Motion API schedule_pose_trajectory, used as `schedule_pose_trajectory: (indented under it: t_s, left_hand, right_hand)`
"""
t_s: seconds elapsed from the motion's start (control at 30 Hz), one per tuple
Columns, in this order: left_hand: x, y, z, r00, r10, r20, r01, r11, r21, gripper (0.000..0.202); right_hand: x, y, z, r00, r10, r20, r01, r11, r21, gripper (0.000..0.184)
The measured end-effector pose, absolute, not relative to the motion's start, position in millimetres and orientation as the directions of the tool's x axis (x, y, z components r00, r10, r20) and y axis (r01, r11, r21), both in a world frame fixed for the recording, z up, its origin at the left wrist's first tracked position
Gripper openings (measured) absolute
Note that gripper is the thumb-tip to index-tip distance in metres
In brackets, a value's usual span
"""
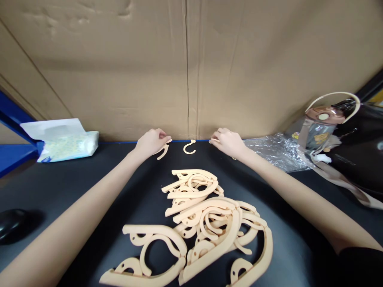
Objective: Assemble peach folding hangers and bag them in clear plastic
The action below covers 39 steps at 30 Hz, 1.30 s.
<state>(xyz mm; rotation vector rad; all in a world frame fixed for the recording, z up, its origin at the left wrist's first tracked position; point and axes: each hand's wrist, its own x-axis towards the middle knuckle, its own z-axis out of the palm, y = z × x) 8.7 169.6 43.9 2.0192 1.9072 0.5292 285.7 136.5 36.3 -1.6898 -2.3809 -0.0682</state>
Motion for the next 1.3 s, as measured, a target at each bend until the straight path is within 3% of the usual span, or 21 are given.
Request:
schedule_pose_trajectory:
  t_s: [0.13, 0.27, 0.37, 0.53, 0.67, 0.77, 0.83, 0.93, 1.03, 1.1, 1.3]
  left_hand:
    - [17.6, 159.6, 57.5, 0.07, 0.994, 0.087, 0.873, -0.104, 0.476, 0.032]
    - [27.5, 152.2, 66.6, 0.137, 0.988, 0.066, 0.8, -0.149, 0.581, 0.03]
    - [32.4, 147.9, 69.7, 0.191, 0.982, 0.01, 0.696, -0.142, 0.704, 0.028]
    - [41.0, 140.1, 69.5, 0.361, 0.927, -0.105, 0.426, -0.064, 0.902, 0.047]
    - [52.3, 137.5, 66.5, 0.372, 0.928, -0.024, 0.207, -0.058, 0.977, 0.031]
    - [58.8, 134.4, 70.1, 0.266, 0.961, 0.069, 0.125, -0.105, 0.987, 0.024]
    - [62.1, 129.2, 76.3, 0.222, 0.969, 0.108, 0.112, -0.135, 0.984, 0.025]
    - [69.2, 116.3, 86.4, 0.259, 0.96, 0.104, 0.132, -0.142, 0.981, 0.026]
    - [80.3, 102.3, 90.1, 0.343, 0.937, 0.073, 0.163, -0.136, 0.977, 0.021]
    - [87.5, 96.4, 87.4, 0.362, 0.93, 0.07, 0.186, -0.146, 0.972, 0.022]
    - [94.8, 98.6, 72.6, 0.311, 0.945, 0.1, 0.304, -0.199, 0.932, 0.022]
  right_hand:
    - [256.7, 106.9, 48.8, -0.565, 0.822, 0.072, 0.782, 0.562, -0.271, 0.028]
    - [242.6, 91.5, 49.4, -0.676, 0.736, 0.038, 0.666, 0.633, -0.395, 0.024]
    - [245.5, 96.8, 48.0, -0.652, 0.753, 0.083, 0.635, 0.603, -0.482, 0.024]
    - [253.1, 110.7, 52.5, -0.466, 0.848, 0.254, 0.603, 0.514, -0.61, 0.03]
    - [257.4, 113.3, 60.6, -0.32, 0.875, 0.363, 0.592, 0.484, -0.644, 0.027]
    - [264.7, 112.5, 70.4, -0.219, 0.851, 0.478, 0.692, 0.481, -0.538, 0.022]
    - [270.5, 111.2, 77.5, -0.207, 0.785, 0.583, 0.833, 0.454, -0.316, 0.02]
    - [277.2, 108.7, 84.5, -0.374, 0.691, 0.618, 0.906, 0.414, 0.086, 0.026]
    - [279.9, 107.1, 84.8, -0.532, 0.668, 0.521, 0.846, 0.455, 0.28, 0.028]
    - [279.8, 107.1, 82.7, -0.558, 0.693, 0.458, 0.829, 0.498, 0.256, 0.027]
    - [275.8, 111.1, 77.3, -0.518, 0.777, 0.359, 0.838, 0.545, 0.031, 0.019]
